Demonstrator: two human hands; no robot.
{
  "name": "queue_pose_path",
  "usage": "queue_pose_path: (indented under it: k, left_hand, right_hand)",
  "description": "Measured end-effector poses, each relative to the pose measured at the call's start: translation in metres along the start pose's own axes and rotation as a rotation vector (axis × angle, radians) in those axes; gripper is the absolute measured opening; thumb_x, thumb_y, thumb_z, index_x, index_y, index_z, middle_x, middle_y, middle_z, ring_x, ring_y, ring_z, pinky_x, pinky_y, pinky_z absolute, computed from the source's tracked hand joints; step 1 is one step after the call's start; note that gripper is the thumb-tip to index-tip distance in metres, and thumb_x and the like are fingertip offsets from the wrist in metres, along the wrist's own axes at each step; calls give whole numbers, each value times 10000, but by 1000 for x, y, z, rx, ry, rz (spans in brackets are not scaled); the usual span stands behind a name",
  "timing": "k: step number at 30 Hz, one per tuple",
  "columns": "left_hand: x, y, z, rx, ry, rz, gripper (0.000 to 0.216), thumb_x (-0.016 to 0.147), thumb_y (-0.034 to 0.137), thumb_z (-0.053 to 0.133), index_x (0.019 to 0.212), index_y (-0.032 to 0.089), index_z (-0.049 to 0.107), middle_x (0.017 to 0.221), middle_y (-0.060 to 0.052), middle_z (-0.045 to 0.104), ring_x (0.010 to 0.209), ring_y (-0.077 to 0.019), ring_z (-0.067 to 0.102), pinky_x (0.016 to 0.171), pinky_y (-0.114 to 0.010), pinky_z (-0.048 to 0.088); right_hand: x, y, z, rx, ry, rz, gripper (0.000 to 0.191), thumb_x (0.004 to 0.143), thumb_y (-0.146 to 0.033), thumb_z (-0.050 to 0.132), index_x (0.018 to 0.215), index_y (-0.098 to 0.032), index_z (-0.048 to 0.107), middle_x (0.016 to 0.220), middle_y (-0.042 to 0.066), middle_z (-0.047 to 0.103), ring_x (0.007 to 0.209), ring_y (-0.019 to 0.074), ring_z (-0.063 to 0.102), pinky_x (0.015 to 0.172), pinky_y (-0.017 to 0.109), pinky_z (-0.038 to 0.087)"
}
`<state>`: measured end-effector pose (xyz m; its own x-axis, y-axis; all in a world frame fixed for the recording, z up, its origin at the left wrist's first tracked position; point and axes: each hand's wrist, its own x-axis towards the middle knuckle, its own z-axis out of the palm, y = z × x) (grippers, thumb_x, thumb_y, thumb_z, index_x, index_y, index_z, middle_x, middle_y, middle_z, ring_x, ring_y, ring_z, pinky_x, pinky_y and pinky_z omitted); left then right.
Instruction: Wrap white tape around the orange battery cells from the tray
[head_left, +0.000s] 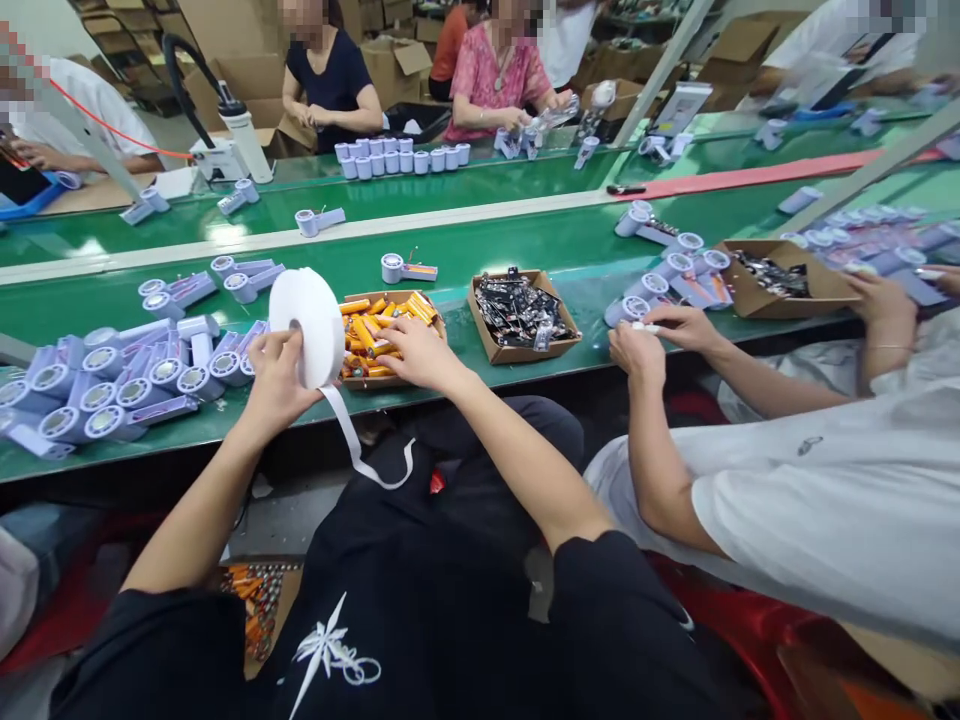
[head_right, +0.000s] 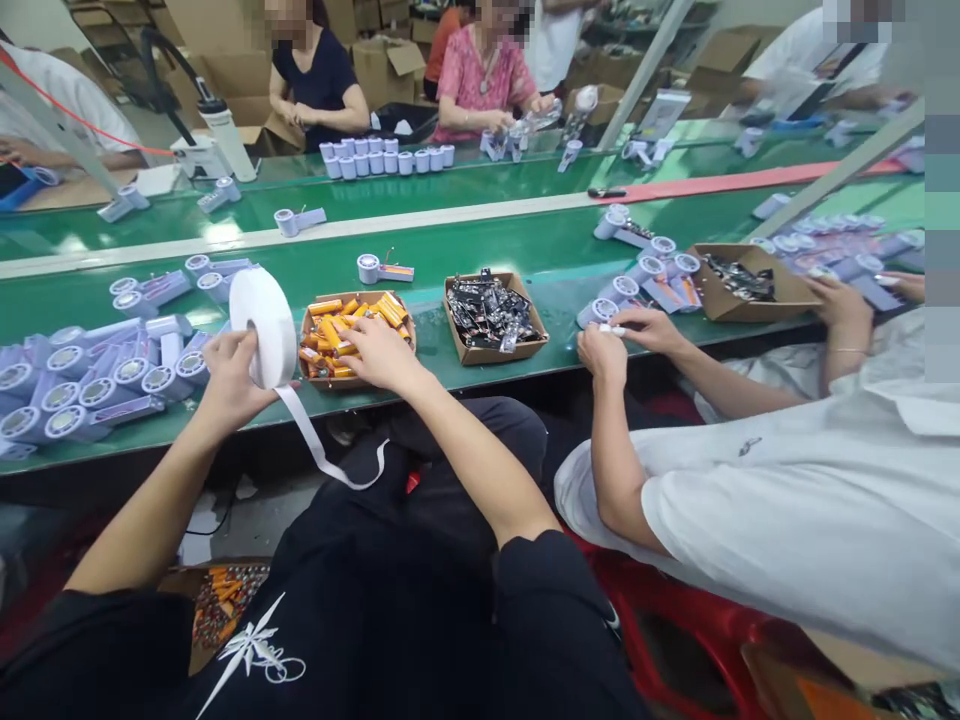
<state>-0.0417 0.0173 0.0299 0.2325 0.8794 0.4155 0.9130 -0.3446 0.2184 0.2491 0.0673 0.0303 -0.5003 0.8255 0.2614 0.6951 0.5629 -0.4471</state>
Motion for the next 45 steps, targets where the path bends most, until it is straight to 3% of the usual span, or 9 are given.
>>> queue_pose_path:
  k: [3,6,10,13,20,23,30,38,45]
  left_hand:
    - [0,-6,13,1,-29,26,887,808,541,859,1535,176,506,1399,-193,563,1383,-439,459,1241,-614,340]
    - [-3,-14,19,11,-38,61,871,800,475,867,1541,195,504,1379,-188,581,1361,-433,466,1213,-620,371]
    - [-7,-18,18,40,8,130,849,782,322,842,1550,224,493,1352,-176,597,1344,-434,462,1190,-618,407]
    - [-9,-15,14,73,27,168,810,796,204,771,1560,246,504,1347,-174,612,1342,-433,468,1170,-593,426]
    - [-11,-3,1,194,-45,281,754,819,105,704,1542,284,586,1293,-138,695,1258,-392,535,1171,-562,421]
    - [-12,-3,0,235,-54,310,703,844,127,708,1521,288,609,1274,-133,719,1225,-390,540,1217,-609,391]
    - [-8,-6,-6,287,-56,373,615,934,163,711,1525,315,641,1313,-92,753,1198,-358,532,1321,-646,322]
    - [-1,2,-15,284,-25,439,481,1003,150,694,1476,239,693,1279,-68,783,1115,-302,507,1394,-616,217]
    - [3,6,-18,294,-12,449,477,1003,154,717,1470,246,702,1269,-48,799,1082,-290,509,1408,-595,178]
  right_hand:
    - [26,16,19,93,-41,-47,302,990,-281,790,1267,-165,813,1352,155,708,1309,326,607,1207,552,448]
    - [40,34,25,483,25,-31,189,1023,-346,751,1098,-180,800,1254,114,777,1268,276,677,1205,526,484]
    - [46,51,10,1216,231,220,533,894,-691,821,1112,-231,665,1015,49,844,996,213,817,940,389,673]
    - [40,45,-6,1401,263,311,686,742,-703,942,1158,-241,650,903,24,842,879,224,844,821,368,711]
    - [26,12,-20,1175,249,259,491,857,-604,905,1187,-259,795,947,23,847,1024,246,847,963,412,712]
    - [25,9,-22,1014,247,224,471,909,-607,853,1244,-277,824,1005,17,857,1026,239,834,945,395,711]
    - [28,9,-29,764,132,90,340,1048,-447,725,1329,-287,830,1238,6,848,1235,246,785,1122,387,618]
    - [30,7,-35,601,14,36,397,1090,-368,625,1430,-226,774,1386,62,810,1270,224,775,1181,387,562]
    - [28,9,-34,561,8,71,420,1114,-382,568,1471,-249,743,1415,54,797,1331,223,744,1208,387,529]
